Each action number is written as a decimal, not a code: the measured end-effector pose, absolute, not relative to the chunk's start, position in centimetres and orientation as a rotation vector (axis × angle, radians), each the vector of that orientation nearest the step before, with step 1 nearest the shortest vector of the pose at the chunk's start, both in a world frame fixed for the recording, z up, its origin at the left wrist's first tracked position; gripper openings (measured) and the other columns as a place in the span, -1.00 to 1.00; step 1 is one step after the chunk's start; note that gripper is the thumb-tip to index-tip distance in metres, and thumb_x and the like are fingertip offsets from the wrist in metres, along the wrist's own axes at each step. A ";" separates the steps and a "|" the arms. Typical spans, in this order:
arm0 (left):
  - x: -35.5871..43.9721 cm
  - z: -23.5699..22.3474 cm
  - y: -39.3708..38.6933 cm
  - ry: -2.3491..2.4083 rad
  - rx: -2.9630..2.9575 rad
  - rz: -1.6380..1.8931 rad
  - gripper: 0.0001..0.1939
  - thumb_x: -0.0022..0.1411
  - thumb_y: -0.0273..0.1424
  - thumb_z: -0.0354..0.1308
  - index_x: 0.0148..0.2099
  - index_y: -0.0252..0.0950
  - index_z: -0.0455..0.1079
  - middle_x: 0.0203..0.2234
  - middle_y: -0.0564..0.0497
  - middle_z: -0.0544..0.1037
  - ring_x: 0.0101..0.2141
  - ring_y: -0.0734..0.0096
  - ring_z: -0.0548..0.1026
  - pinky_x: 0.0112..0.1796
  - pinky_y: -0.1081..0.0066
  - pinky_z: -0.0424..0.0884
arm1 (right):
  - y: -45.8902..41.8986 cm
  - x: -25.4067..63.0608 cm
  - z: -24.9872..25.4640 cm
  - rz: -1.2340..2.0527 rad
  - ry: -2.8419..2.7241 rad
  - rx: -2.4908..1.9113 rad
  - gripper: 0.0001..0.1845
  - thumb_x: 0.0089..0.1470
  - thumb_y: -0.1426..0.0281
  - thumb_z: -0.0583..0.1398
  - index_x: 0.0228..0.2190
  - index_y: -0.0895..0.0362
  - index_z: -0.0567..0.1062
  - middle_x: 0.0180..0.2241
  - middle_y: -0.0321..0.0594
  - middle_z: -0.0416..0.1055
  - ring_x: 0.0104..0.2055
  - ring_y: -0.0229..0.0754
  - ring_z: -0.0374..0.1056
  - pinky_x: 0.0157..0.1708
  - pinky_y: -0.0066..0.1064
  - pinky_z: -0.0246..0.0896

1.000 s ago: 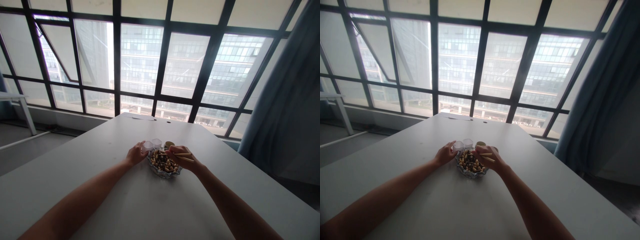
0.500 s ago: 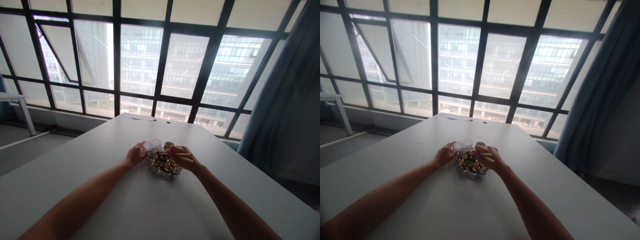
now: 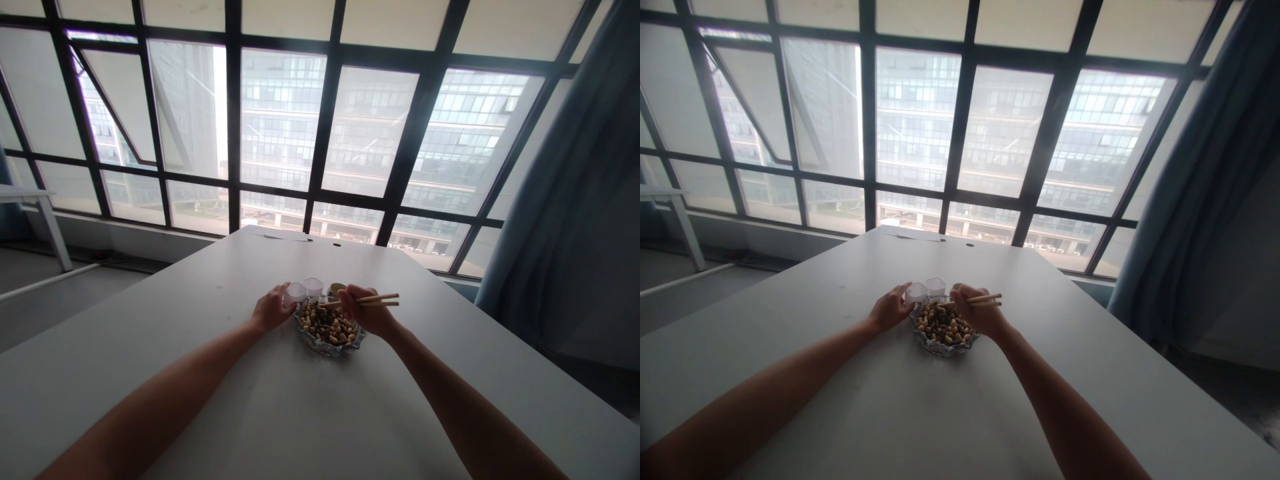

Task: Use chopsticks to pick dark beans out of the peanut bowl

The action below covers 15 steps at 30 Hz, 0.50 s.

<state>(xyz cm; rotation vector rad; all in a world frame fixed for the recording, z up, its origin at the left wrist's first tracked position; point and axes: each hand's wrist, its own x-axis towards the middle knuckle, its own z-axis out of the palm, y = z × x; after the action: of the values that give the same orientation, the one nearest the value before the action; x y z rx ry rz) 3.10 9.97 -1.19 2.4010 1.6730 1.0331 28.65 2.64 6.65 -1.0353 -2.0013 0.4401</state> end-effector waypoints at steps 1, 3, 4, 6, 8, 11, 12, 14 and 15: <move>3.1 -1.2 10.0 1.671 2.401 1.033 -0.35 0.20 -0.23 0.16 0.30 -0.30 0.20 0.04 -0.13 0.51 -0.15 0.23 0.56 -0.13 0.35 0.47 | 2.7 28.7 6.8 0.482 -1.944 -1.029 -0.45 0.20 -0.10 0.06 -0.54 0.08 0.33 -0.65 -0.25 0.39 -0.67 -0.22 0.32 -0.69 -0.43 0.20; 3.1 -1.2 10.0 1.666 2.401 1.037 -0.34 0.20 -0.22 0.16 0.31 -0.29 0.20 0.04 -0.13 0.51 -0.16 0.24 0.56 -0.13 0.35 0.47 | 2.9 29.0 7.0 0.559 -1.815 -1.036 -0.43 0.16 -0.15 0.07 -0.52 0.09 0.36 -0.65 -0.23 0.42 -0.69 -0.21 0.33 -0.71 -0.43 0.23; 3.1 -1.2 10.0 1.664 2.400 1.039 -0.34 0.20 -0.22 0.16 0.31 -0.29 0.19 0.04 -0.13 0.51 -0.17 0.24 0.56 -0.13 0.35 0.47 | 3.0 29.2 7.1 0.586 -1.757 -1.053 -0.41 0.13 -0.17 0.08 -0.52 0.09 0.37 -0.66 -0.23 0.43 -0.71 -0.22 0.32 -0.72 -0.43 0.23; 3.1 -1.2 10.0 1.664 2.398 1.036 -0.33 0.20 -0.21 0.16 0.31 -0.30 0.19 0.04 -0.13 0.51 -0.18 0.24 0.56 -0.13 0.35 0.47 | 3.3 29.6 7.3 0.635 -1.655 -1.080 -0.38 0.06 -0.22 0.11 -0.53 0.09 0.38 -0.67 -0.22 0.43 -0.74 -0.22 0.29 -0.75 -0.42 0.22; 3.1 -1.1 10.0 1.671 2.397 1.029 -0.34 0.20 -0.21 0.16 0.31 -0.28 0.19 0.04 -0.13 0.51 -0.18 0.25 0.56 -0.12 0.35 0.47 | 3.6 30.0 7.3 0.643 -1.606 -1.098 -0.36 0.02 -0.26 0.11 -0.55 0.08 0.37 -0.69 -0.22 0.43 -0.76 -0.22 0.27 -0.77 -0.42 0.20; 3.1 -1.1 10.0 1.680 2.396 1.022 -0.34 0.20 -0.21 0.17 0.31 -0.25 0.19 0.04 -0.12 0.51 -0.17 0.26 0.56 -0.12 0.36 0.47 | 3.9 30.5 7.3 0.634 -1.589 -1.109 -0.35 -0.02 -0.27 0.12 -0.57 0.08 0.36 -0.71 -0.22 0.42 -0.77 -0.22 0.26 -0.79 -0.42 0.18; 3.0 -1.1 9.9 1.681 2.395 1.024 -0.35 0.21 -0.22 0.17 0.31 -0.25 0.20 0.04 -0.12 0.51 -0.17 0.25 0.56 -0.12 0.36 0.46 | 3.9 30.7 7.3 0.636 -1.589 -1.113 -0.35 -0.02 -0.27 0.12 -0.58 0.08 0.36 -0.72 -0.22 0.41 -0.77 -0.22 0.25 -0.79 -0.43 0.17; 3.0 -1.1 10.0 1.677 2.396 1.030 -0.35 0.21 -0.22 0.17 0.31 -0.27 0.20 0.04 -0.13 0.51 -0.15 0.23 0.56 -0.12 0.35 0.46 | 3.9 30.9 7.3 0.665 -1.595 -1.128 -0.35 -0.03 -0.27 0.13 -0.59 0.08 0.37 -0.74 -0.23 0.40 -0.79 -0.24 0.24 -0.81 -0.45 0.14; 3.0 -1.2 10.0 1.674 2.398 1.035 -0.35 0.21 -0.22 0.17 0.30 -0.28 0.20 0.04 -0.14 0.51 -0.14 0.22 0.55 -0.12 0.35 0.46 | 3.8 31.0 7.4 0.687 -1.602 -1.137 -0.35 -0.03 -0.26 0.14 -0.59 0.09 0.37 -0.75 -0.24 0.39 -0.80 -0.25 0.23 -0.82 -0.46 0.12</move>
<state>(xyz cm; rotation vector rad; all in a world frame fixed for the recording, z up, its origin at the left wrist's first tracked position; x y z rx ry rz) 3.03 9.97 -1.18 2.3976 1.6741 1.0347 30.95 3.83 7.42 -1.1370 -1.6017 0.6868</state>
